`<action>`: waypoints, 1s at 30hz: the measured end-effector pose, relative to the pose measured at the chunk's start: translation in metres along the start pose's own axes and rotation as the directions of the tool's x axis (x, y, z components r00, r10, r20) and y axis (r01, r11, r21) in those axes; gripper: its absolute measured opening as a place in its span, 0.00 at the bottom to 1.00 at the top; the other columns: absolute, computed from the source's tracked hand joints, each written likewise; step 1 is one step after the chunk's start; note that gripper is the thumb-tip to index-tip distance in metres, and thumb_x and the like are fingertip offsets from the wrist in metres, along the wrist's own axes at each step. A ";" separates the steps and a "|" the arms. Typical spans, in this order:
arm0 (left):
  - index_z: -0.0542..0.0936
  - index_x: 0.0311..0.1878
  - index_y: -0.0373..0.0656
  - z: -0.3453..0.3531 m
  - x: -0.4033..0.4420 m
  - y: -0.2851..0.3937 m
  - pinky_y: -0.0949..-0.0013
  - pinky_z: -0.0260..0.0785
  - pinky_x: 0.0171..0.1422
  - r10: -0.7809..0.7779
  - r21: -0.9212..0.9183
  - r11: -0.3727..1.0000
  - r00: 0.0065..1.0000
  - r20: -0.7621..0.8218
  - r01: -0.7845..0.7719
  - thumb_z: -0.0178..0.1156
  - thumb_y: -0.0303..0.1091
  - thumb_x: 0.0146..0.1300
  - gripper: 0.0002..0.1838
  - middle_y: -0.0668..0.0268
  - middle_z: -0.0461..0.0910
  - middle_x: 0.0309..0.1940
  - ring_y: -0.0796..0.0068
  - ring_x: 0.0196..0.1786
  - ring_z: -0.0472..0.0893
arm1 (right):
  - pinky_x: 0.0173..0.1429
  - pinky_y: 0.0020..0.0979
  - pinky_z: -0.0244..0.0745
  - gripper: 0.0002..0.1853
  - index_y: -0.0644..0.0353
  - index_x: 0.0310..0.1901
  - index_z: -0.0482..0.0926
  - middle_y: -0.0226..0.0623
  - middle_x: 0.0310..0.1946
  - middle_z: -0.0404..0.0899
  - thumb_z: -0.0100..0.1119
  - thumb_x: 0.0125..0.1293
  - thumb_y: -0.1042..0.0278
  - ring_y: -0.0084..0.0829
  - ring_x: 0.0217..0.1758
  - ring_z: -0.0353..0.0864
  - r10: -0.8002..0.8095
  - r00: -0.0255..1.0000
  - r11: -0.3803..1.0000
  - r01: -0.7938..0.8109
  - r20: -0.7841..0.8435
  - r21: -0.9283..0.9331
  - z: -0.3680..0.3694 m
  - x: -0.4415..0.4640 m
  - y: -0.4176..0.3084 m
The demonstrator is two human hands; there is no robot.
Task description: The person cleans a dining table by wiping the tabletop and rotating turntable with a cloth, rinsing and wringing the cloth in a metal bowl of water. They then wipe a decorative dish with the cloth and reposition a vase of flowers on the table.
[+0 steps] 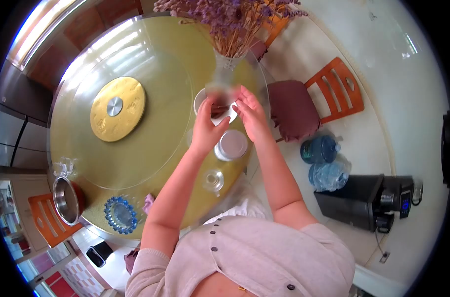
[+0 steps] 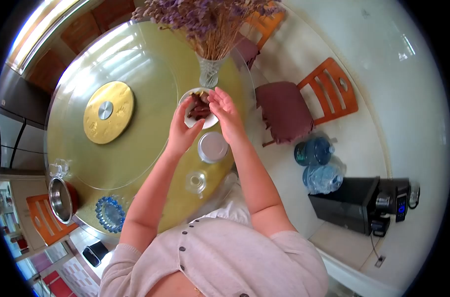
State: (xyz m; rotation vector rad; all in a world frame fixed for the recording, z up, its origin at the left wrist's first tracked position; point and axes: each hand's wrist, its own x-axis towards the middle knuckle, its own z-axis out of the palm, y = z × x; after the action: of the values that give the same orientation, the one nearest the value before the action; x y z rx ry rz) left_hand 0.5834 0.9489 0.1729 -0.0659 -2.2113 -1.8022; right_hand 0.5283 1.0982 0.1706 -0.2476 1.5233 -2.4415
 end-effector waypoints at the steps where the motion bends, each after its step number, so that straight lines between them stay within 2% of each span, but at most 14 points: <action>1: 0.63 0.67 0.38 0.012 0.016 0.003 0.64 0.60 0.68 -0.044 -0.050 0.998 0.999 0.000 0.044 0.66 0.28 0.55 0.36 0.54 0.67 0.63 0.63 0.65 0.68 | 0.69 0.32 0.59 0.32 0.63 0.69 0.56 0.42 0.65 0.63 0.58 0.66 0.67 0.29 0.68 0.63 0.000 1.000 1.000 0.000 0.020 -0.003 -0.014 0.016 -0.003; 3: 0.62 0.67 0.38 0.036 0.054 -0.006 0.63 0.63 0.66 -0.133 -0.135 0.982 0.991 -0.019 0.129 0.68 0.30 0.53 0.38 0.52 0.66 0.63 0.60 0.63 0.70 | 0.71 0.34 0.56 0.33 0.63 0.69 0.56 0.44 0.66 0.62 0.59 0.66 0.68 0.32 0.68 0.62 -0.020 0.999 0.999 0.021 0.032 -0.031 -0.046 0.059 -0.008; 5: 0.61 0.68 0.38 0.063 0.091 -0.031 0.62 0.65 0.65 -0.115 0.266 0.951 0.979 -0.168 0.157 0.70 0.33 0.50 0.42 0.49 0.65 0.63 0.57 0.62 0.71 | 0.71 0.34 0.57 0.32 0.63 0.68 0.57 0.44 0.66 0.60 0.58 0.66 0.68 0.35 0.70 0.60 0.003 0.996 1.000 -0.001 0.094 -0.018 -0.081 0.111 -0.010; 7: 0.56 0.70 0.39 0.082 0.124 -0.058 0.62 0.64 0.66 -0.113 0.282 0.941 0.960 -0.256 0.186 0.72 0.36 0.48 0.48 0.47 0.62 0.64 0.55 0.63 0.70 | 0.64 0.28 0.62 0.33 0.59 0.69 0.56 0.37 0.64 0.64 0.58 0.64 0.72 0.26 0.65 0.65 0.075 0.996 0.992 -0.078 -0.038 -0.096 -0.109 0.151 -0.001; 8: 0.52 0.70 0.35 0.090 0.139 -0.060 0.62 0.59 0.69 -0.182 0.232 0.940 0.942 -0.280 0.251 0.72 0.37 0.46 0.51 0.46 0.60 0.66 0.53 0.67 0.64 | 0.64 0.28 0.62 0.33 0.59 0.69 0.56 0.37 0.64 0.64 0.58 0.64 0.72 0.26 0.65 0.65 0.103 0.995 0.990 -0.104 -0.019 -0.094 -0.124 0.168 0.006; 10: 0.43 0.72 0.33 0.097 0.167 -0.070 0.62 0.52 0.74 -0.199 0.345 0.885 0.925 -0.324 0.312 0.74 0.41 0.42 0.61 0.46 0.56 0.68 0.52 0.72 0.57 | 0.71 0.37 0.57 0.42 0.64 0.69 0.55 0.48 0.69 0.56 0.68 0.56 0.66 0.40 0.72 0.57 -0.131 0.982 0.825 0.183 0.134 -0.534 -0.147 0.209 0.010; 11: 0.43 0.72 0.33 0.097 0.177 -0.074 0.62 0.52 0.74 -0.197 0.345 0.881 0.915 -0.353 0.323 0.74 0.41 0.42 0.61 0.46 0.56 0.68 0.52 0.72 0.57 | 0.71 0.37 0.57 0.42 0.64 0.69 0.55 0.48 0.69 0.56 0.68 0.56 0.66 0.40 0.72 0.57 -0.123 0.979 0.828 0.191 0.161 -0.527 -0.154 0.223 0.008; 13: 0.43 0.72 0.32 0.095 0.191 -0.089 0.62 0.51 0.74 -0.227 0.359 0.873 0.926 -0.301 0.330 0.75 0.43 0.40 0.63 0.46 0.55 0.69 0.53 0.72 0.56 | 0.71 0.36 0.57 0.50 0.64 0.69 0.53 0.50 0.68 0.57 0.74 0.48 0.65 0.42 0.72 0.57 -0.101 0.962 0.527 0.267 0.252 -0.807 -0.156 0.243 -0.002; 15: 0.49 0.71 0.35 0.096 0.200 -0.095 0.63 0.54 0.72 -0.208 0.380 0.855 0.905 -0.372 0.353 0.76 0.41 0.38 0.60 0.48 0.61 0.66 0.54 0.70 0.61 | 0.71 0.35 0.57 0.51 0.64 0.69 0.52 0.51 0.68 0.59 0.75 0.47 0.65 0.42 0.72 0.58 -0.016 0.952 0.525 0.269 0.307 -0.807 -0.154 0.258 -0.009; 18: 0.57 0.68 0.38 0.094 0.206 -0.093 0.62 0.59 0.70 -0.246 0.210 0.925 0.922 -0.300 0.316 0.77 0.38 0.38 0.54 0.52 0.67 0.62 0.56 0.66 0.67 | 0.71 0.35 0.58 0.52 0.63 0.69 0.52 0.50 0.66 0.62 0.76 0.45 0.66 0.43 0.71 0.61 0.099 0.895 0.559 0.312 0.435 -0.768 -0.145 0.273 -0.007; 20: 0.61 0.64 0.41 0.099 0.210 -0.098 0.61 0.62 0.66 -0.133 0.199 0.957 0.928 -0.349 0.212 0.79 0.36 0.37 0.49 0.55 0.71 0.59 0.57 0.63 0.71 | 0.71 0.36 0.59 0.52 0.62 0.69 0.53 0.49 0.66 0.63 0.77 0.44 0.66 0.42 0.70 0.62 0.129 0.840 0.594 0.360 0.527 -0.719 -0.144 0.279 -0.003; 24: 0.61 0.64 0.41 0.102 0.212 -0.104 0.61 0.63 0.66 -0.081 0.261 0.947 0.926 -0.368 0.186 0.80 0.37 0.37 0.50 0.54 0.71 0.59 0.58 0.63 0.71 | 0.68 0.36 0.62 0.51 0.59 0.67 0.56 0.43 0.64 0.66 0.78 0.42 0.68 0.39 0.67 0.66 0.105 0.858 0.704 0.293 0.503 -0.647 -0.141 0.279 0.005; 27: 0.64 0.66 0.44 0.106 0.213 -0.102 0.62 0.59 0.70 -0.225 0.154 0.941 0.895 -0.384 0.302 0.80 0.35 0.37 0.49 0.60 0.69 0.62 0.63 0.65 0.68 | 0.66 0.36 0.64 0.49 0.59 0.65 0.59 0.40 0.61 0.69 0.79 0.41 0.69 0.37 0.64 0.69 0.026 0.843 0.744 0.343 0.538 -0.573 -0.142 0.284 0.011; 30: 0.62 0.64 0.42 0.109 0.218 -0.097 0.61 0.64 0.64 -0.051 0.203 0.966 0.889 -0.455 0.159 0.79 0.36 0.36 0.50 0.57 0.74 0.56 0.59 0.61 0.73 | 0.65 0.36 0.65 0.47 0.59 0.63 0.61 0.39 0.59 0.71 0.79 0.41 0.69 0.36 0.62 0.71 -0.054 0.813 0.714 0.438 0.580 -0.547 -0.140 0.291 -0.001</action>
State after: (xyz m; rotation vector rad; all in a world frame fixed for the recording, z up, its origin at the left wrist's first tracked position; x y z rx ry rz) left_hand 0.3326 1.0013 0.1152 0.4817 -2.0941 -1.4063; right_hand 0.2120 1.1308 0.1128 -1.2386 2.0939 -1.6242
